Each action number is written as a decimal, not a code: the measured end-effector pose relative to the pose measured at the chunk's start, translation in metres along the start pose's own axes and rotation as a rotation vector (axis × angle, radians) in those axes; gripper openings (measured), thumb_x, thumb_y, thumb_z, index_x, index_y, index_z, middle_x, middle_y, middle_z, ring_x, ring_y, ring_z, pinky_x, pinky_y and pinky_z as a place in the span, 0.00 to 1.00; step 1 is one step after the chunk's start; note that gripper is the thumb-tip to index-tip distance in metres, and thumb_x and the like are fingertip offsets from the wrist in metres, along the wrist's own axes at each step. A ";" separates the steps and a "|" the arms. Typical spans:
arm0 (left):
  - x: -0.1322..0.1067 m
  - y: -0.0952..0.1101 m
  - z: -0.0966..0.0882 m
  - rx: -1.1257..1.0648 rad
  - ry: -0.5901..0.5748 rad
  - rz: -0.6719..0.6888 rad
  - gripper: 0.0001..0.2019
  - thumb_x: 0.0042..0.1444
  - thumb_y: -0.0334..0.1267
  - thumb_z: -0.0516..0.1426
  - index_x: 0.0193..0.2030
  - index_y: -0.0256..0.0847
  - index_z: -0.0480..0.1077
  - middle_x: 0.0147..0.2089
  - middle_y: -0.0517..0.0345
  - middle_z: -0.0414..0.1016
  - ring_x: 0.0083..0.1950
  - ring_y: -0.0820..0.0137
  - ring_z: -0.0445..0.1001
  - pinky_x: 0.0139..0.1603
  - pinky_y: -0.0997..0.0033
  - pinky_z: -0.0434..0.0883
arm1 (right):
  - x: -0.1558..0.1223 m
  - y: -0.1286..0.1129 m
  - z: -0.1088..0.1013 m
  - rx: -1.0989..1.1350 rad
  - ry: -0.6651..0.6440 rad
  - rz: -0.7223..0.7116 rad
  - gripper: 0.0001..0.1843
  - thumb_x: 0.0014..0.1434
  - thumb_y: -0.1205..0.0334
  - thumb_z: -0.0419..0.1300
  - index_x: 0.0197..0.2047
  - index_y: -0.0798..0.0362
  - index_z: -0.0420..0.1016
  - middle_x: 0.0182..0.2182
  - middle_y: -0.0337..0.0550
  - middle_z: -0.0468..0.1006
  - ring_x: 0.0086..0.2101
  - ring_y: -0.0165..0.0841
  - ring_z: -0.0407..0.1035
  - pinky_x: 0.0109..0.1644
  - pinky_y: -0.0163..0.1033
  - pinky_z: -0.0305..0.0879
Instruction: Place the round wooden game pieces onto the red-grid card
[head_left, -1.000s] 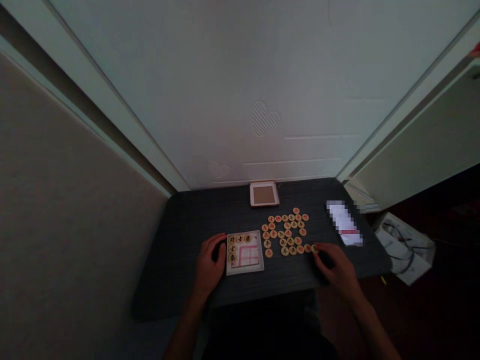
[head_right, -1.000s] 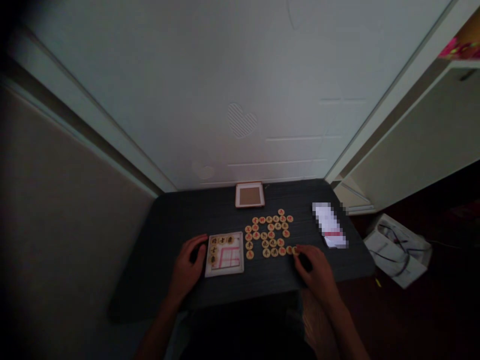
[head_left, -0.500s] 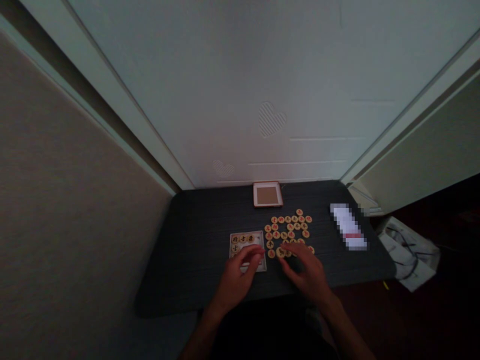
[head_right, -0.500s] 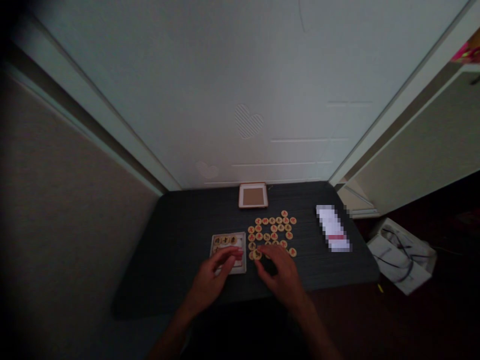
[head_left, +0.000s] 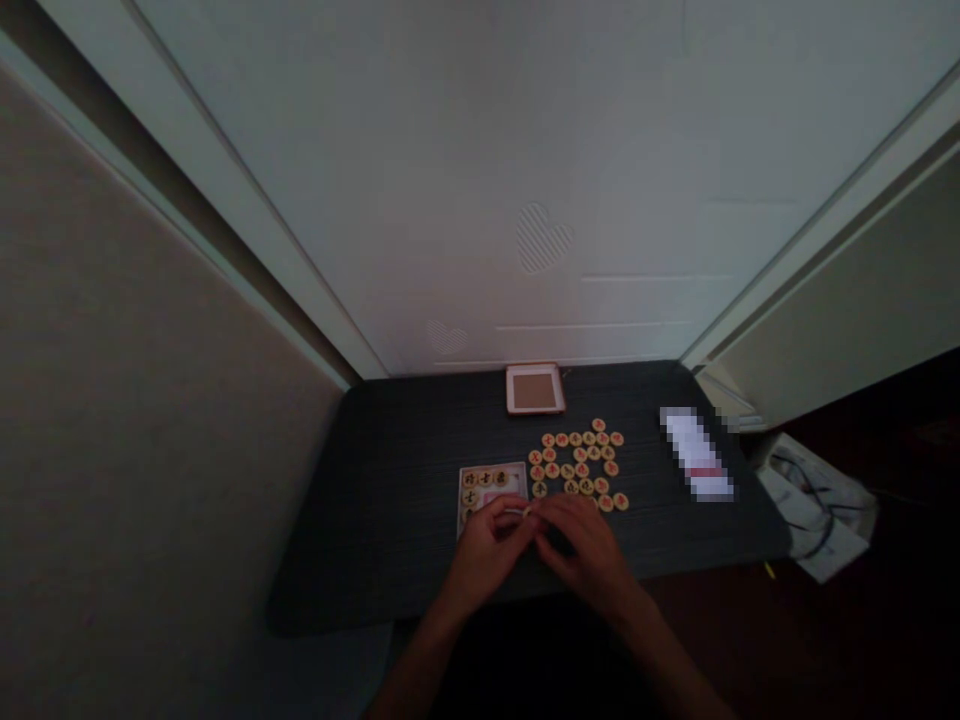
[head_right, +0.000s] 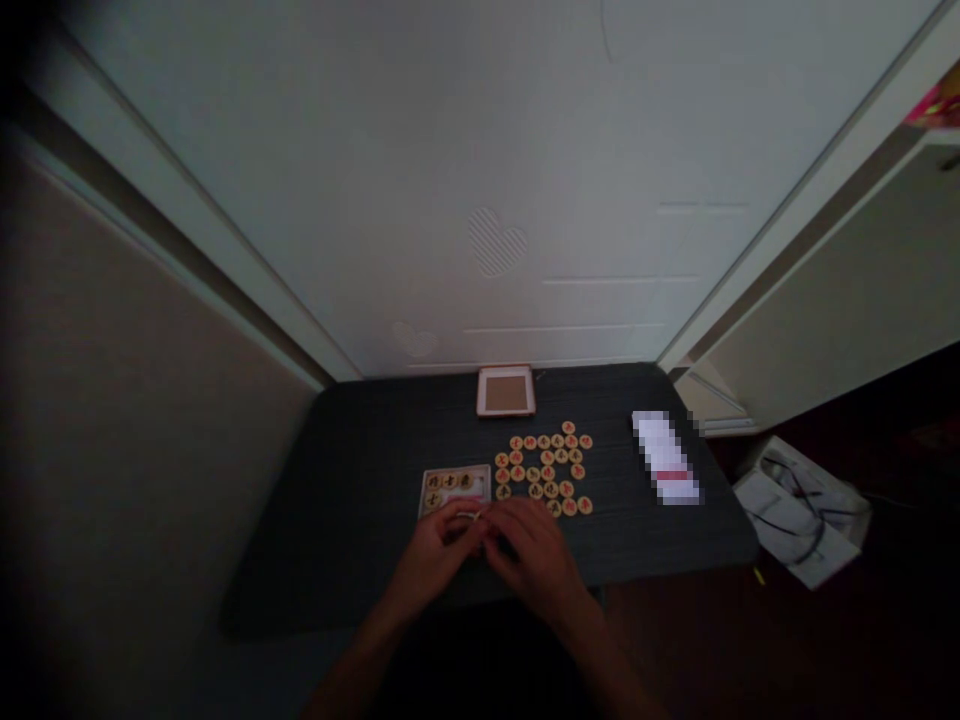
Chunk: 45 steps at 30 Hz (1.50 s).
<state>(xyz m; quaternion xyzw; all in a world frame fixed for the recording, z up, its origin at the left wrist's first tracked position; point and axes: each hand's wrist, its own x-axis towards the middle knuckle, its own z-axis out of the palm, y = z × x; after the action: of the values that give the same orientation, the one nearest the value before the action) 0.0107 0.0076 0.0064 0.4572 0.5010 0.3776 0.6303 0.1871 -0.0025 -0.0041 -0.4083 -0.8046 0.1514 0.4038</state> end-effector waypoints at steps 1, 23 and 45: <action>0.001 0.000 0.000 0.008 0.006 -0.004 0.15 0.55 0.47 0.64 0.43 0.41 0.74 0.40 0.52 0.84 0.42 0.61 0.83 0.45 0.62 0.78 | 0.000 0.000 0.001 0.004 -0.002 -0.002 0.22 0.63 0.69 0.61 0.60 0.46 0.70 0.48 0.47 0.81 0.48 0.41 0.76 0.52 0.51 0.74; -0.001 -0.002 -0.006 0.086 -0.040 0.034 0.16 0.64 0.48 0.57 0.50 0.43 0.79 0.44 0.53 0.83 0.43 0.63 0.80 0.48 0.63 0.76 | -0.006 0.008 0.006 0.011 0.058 0.034 0.20 0.65 0.67 0.60 0.60 0.47 0.70 0.50 0.48 0.80 0.50 0.41 0.74 0.55 0.52 0.73; -0.007 -0.002 -0.007 0.172 0.053 0.190 0.09 0.63 0.41 0.59 0.47 0.43 0.77 0.52 0.52 0.80 0.53 0.62 0.79 0.58 0.60 0.74 | 0.002 0.002 0.003 0.283 -0.028 0.315 0.14 0.64 0.61 0.63 0.54 0.45 0.77 0.45 0.44 0.81 0.44 0.37 0.76 0.50 0.44 0.73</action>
<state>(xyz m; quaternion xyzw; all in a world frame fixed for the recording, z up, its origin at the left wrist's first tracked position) 0.0023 0.0015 0.0062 0.5447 0.5024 0.4031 0.5370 0.1851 0.0004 -0.0056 -0.4659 -0.7071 0.3297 0.4175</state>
